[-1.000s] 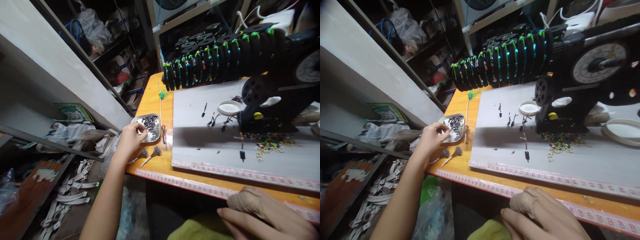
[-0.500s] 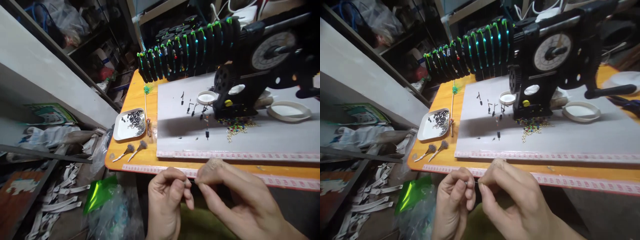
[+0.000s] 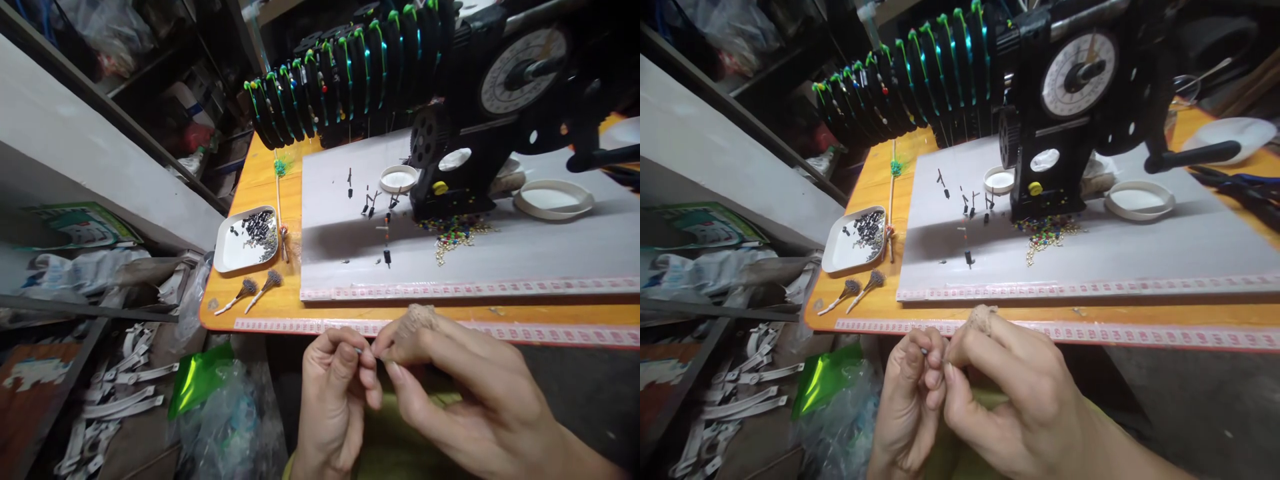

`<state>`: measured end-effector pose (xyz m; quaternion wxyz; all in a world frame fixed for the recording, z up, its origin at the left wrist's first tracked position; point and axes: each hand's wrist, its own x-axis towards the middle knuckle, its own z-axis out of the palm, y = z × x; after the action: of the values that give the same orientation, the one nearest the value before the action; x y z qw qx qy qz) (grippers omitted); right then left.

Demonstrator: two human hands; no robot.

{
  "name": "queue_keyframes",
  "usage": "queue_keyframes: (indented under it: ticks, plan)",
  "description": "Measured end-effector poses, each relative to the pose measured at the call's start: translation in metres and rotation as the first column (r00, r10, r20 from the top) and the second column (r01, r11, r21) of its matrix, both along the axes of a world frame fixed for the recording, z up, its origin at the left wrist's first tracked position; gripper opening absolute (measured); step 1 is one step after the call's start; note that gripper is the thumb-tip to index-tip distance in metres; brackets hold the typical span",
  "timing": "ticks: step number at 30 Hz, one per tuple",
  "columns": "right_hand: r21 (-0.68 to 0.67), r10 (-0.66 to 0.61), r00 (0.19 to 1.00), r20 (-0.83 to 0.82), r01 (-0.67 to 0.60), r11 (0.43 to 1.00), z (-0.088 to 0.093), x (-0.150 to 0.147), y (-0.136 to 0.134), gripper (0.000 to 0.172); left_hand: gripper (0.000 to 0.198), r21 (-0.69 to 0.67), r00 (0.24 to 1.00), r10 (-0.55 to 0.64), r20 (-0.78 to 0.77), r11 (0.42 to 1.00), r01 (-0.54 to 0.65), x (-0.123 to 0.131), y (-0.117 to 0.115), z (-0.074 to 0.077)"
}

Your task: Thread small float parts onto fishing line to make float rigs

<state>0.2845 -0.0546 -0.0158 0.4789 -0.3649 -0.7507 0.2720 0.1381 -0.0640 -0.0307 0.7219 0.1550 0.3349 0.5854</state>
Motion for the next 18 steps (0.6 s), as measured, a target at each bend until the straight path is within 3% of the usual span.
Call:
queue_keyframes:
  ticks: [12,15,18]
  plan:
    - [-0.004,0.008,1.000,0.022,-0.008,1.000,-0.0004,0.0021,-0.0007,0.017,0.018,0.016,1.000,-0.028,-0.005,0.999,0.029,0.0038,0.0012,0.0006]
    - [-0.027,0.031,0.999,0.044,-0.030,0.999,0.0015,0.0030,-0.0008,0.015,0.011,0.070,0.996,-0.008,-0.094,0.997,0.014,0.0059,-0.0002,-0.0026]
    - [-0.096,0.074,0.997,0.020,-0.071,0.993,0.0057,0.0056,0.0005,0.016,0.006,0.189,0.967,0.087,-0.238,0.981,-0.042,0.0054,-0.0022,-0.0064]
